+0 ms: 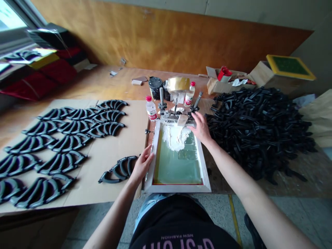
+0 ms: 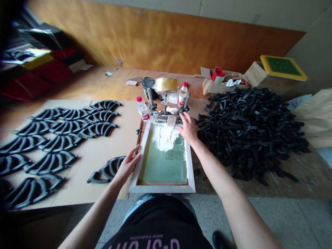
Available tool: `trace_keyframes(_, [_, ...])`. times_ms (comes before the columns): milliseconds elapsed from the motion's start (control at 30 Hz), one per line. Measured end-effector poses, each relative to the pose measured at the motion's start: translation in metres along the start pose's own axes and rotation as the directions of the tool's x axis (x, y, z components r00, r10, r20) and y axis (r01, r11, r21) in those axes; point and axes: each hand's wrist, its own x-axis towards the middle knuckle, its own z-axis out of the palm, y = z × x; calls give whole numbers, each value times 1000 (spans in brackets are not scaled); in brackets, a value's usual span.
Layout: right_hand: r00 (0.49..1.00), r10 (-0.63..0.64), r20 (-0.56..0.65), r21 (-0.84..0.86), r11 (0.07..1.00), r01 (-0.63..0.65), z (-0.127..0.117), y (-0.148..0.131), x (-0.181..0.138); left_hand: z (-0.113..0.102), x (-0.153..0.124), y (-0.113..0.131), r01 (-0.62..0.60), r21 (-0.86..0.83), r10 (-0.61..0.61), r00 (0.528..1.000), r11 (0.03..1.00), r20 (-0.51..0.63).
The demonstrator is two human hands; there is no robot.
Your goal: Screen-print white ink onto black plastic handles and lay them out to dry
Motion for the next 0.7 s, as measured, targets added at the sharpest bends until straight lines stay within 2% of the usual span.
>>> trace_keyframes(100, [966,-77,245,-7,997,81,15,-31,21,6,13,-28,-9,78,11,1000,997,-21])
trace_keyframes(200, [893,-41,449,-94,991,93,21,-48,22,6,21,-41,-12,121,15,1000,993,-26])
trace_keyframes(333, [890,71,451,-257,965,53,20,-62,6,5,21,-45,8,144,-4,1000,990,-26])
trace_keyframes(400, [887,80,454,-289,955,62,20,-72,-5,5,20,-45,15,129,-10,999,991,-39])
trace_keyframes(500, [850,-88,520,-190,958,215,16,-84,-24,6,19,-44,15,104,-8,998,994,-67])
trace_keyframes(600, [752,-334,568,-10,911,412,4,-83,-37,6,19,-45,6,86,-1,998,996,-60])
trace_keyframes(700, [669,-476,570,150,861,485,-9,-72,-35,6,20,-46,-5,79,8,999,997,-45])
